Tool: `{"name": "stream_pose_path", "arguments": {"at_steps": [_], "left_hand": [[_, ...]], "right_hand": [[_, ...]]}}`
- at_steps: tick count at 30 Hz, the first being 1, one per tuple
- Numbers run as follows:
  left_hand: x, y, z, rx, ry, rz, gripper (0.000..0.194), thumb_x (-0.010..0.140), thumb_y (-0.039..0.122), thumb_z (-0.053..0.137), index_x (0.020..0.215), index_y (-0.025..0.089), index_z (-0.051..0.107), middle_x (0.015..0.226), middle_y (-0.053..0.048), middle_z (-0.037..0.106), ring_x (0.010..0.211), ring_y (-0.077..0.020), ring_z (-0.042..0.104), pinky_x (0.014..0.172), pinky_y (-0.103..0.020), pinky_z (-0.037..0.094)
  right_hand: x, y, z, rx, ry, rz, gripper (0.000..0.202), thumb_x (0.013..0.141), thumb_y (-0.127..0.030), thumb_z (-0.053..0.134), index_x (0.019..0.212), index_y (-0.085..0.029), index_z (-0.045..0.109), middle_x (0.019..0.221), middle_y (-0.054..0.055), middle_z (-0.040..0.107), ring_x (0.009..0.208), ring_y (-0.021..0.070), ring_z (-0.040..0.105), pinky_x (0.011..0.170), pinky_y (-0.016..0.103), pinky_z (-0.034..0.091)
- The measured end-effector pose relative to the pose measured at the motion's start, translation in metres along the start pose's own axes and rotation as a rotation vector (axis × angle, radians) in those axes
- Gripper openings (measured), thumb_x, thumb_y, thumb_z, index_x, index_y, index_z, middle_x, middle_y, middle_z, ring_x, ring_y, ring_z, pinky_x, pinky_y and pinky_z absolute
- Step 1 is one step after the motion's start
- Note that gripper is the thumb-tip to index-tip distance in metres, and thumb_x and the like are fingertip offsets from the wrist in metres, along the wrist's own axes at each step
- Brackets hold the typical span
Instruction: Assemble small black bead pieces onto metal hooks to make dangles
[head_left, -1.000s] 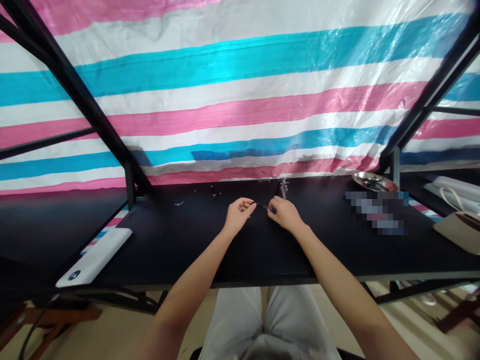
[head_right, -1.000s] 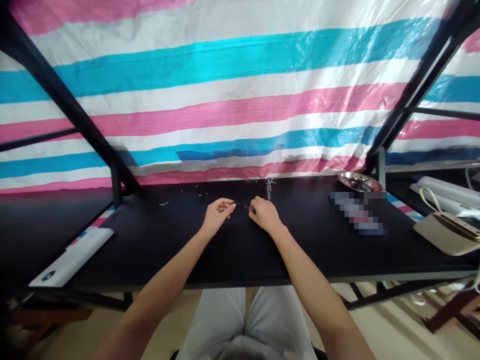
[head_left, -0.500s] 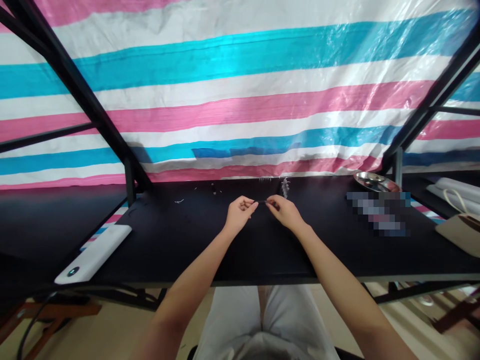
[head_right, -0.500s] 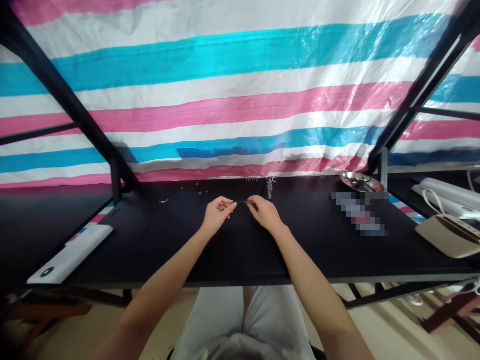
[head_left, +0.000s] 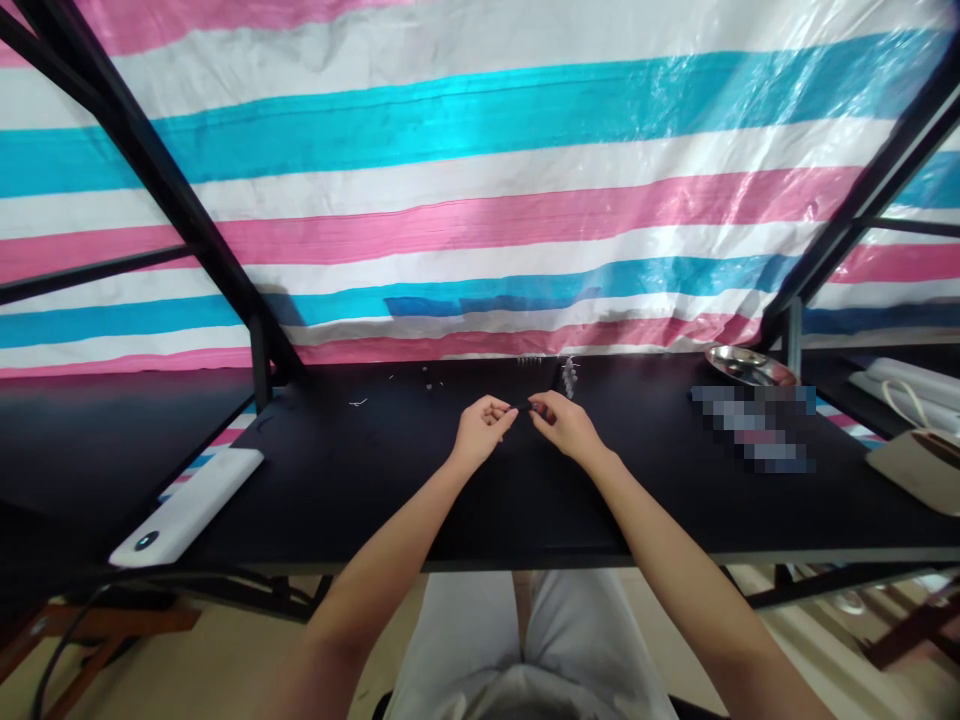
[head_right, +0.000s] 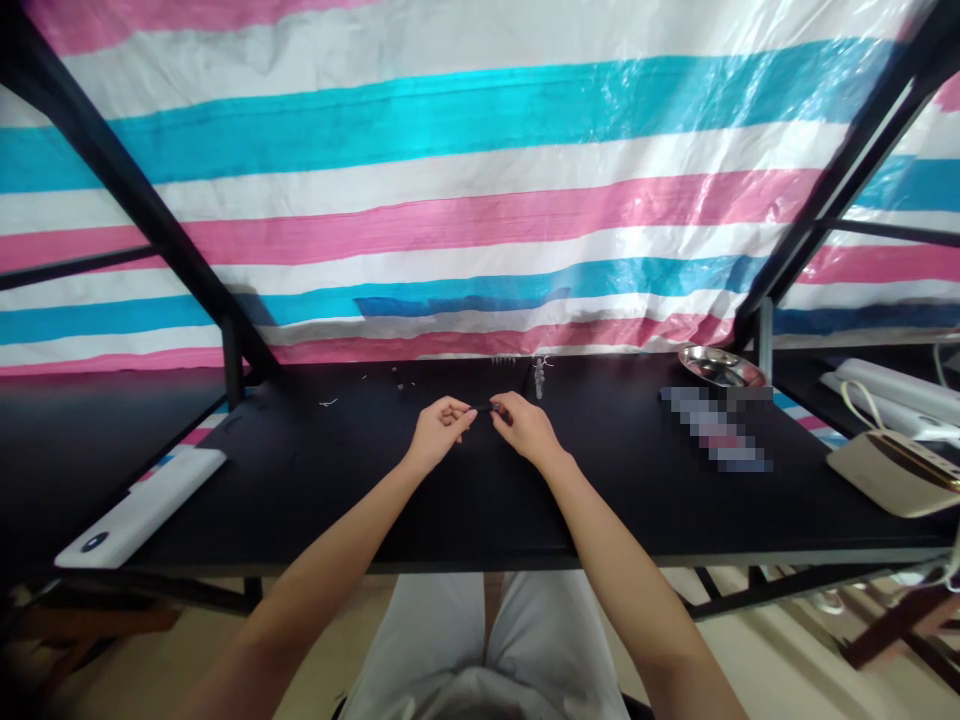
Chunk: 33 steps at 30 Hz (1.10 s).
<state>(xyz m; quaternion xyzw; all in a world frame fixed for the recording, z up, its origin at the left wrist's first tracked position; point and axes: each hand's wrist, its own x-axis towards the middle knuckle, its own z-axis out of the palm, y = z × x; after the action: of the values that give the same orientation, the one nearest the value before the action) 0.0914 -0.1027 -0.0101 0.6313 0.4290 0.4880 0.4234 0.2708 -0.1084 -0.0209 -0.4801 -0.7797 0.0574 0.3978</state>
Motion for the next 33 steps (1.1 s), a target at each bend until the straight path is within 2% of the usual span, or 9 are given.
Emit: {"name": "stream_pose_path", "arguments": {"at_steps": [13, 17, 20, 24, 28, 33], "left_hand": [[0.000, -0.001, 0.001, -0.016, -0.028, -0.013, 0.028, 0.068, 0.039, 0.065, 0.077, 0.015, 0.054, 0.057, 0.004, 0.052, 0.041, -0.0045, 0.045, 0.041, -0.017, 0.038], [0.000, -0.001, 0.002, -0.053, -0.023, -0.010, 0.031, 0.067, 0.039, 0.066, 0.084, 0.015, 0.054, 0.057, 0.005, 0.051, 0.042, -0.0042, 0.045, 0.042, -0.017, 0.039], [-0.001, -0.002, 0.004, -0.070, -0.047, -0.028, 0.034, 0.067, 0.038, 0.067, 0.089, 0.015, 0.057, 0.062, 0.003, 0.055, 0.042, -0.0041, 0.046, 0.042, -0.018, 0.038], [-0.001, -0.002, 0.005, -0.068, -0.074, -0.049, 0.030, 0.067, 0.037, 0.067, 0.086, 0.014, 0.059, 0.062, 0.001, 0.058, 0.042, -0.0048, 0.048, 0.042, -0.018, 0.039], [-0.001, -0.001, 0.005, -0.095, -0.051, -0.053, 0.031, 0.067, 0.036, 0.067, 0.086, 0.013, 0.058, 0.060, 0.001, 0.058, 0.043, -0.0053, 0.048, 0.041, -0.018, 0.040], [0.002, -0.008, 0.005, -0.082, -0.022, -0.020, 0.027, 0.069, 0.035, 0.065, 0.084, 0.013, 0.057, 0.060, 0.002, 0.056, 0.044, -0.0058, 0.048, 0.043, -0.019, 0.041]], "right_hand": [[0.000, -0.005, -0.005, -0.003, -0.034, -0.004, 0.023, 0.081, -0.028, 0.049, 0.101, -0.020, 0.059, 0.080, 0.002, 0.058, 0.059, 0.0099, 0.051, 0.062, 0.023, 0.045], [0.000, -0.008, -0.005, 0.017, -0.014, -0.008, 0.021, 0.083, -0.028, 0.048, 0.098, -0.021, 0.060, 0.077, 0.002, 0.058, 0.062, 0.0112, 0.052, 0.063, 0.023, 0.045], [0.000, -0.012, -0.002, 0.050, -0.007, -0.029, 0.020, 0.083, -0.028, 0.048, 0.097, -0.020, 0.060, 0.079, 0.003, 0.058, 0.062, 0.0113, 0.053, 0.064, 0.024, 0.045], [0.000, -0.015, 0.004, 0.113, -0.019, -0.063, 0.020, 0.083, -0.027, 0.047, 0.097, -0.020, 0.059, 0.080, 0.003, 0.059, 0.064, 0.0115, 0.053, 0.064, 0.024, 0.046], [-0.001, -0.016, 0.011, 0.235, -0.011, -0.035, 0.022, 0.084, -0.026, 0.045, 0.102, -0.019, 0.056, 0.084, 0.004, 0.061, 0.069, 0.0122, 0.056, 0.065, 0.025, 0.047], [-0.002, -0.018, 0.017, 0.332, -0.069, -0.036, 0.032, 0.083, -0.022, 0.045, 0.115, -0.020, 0.047, 0.087, 0.004, 0.062, 0.069, 0.0115, 0.057, 0.066, 0.026, 0.047]]}}
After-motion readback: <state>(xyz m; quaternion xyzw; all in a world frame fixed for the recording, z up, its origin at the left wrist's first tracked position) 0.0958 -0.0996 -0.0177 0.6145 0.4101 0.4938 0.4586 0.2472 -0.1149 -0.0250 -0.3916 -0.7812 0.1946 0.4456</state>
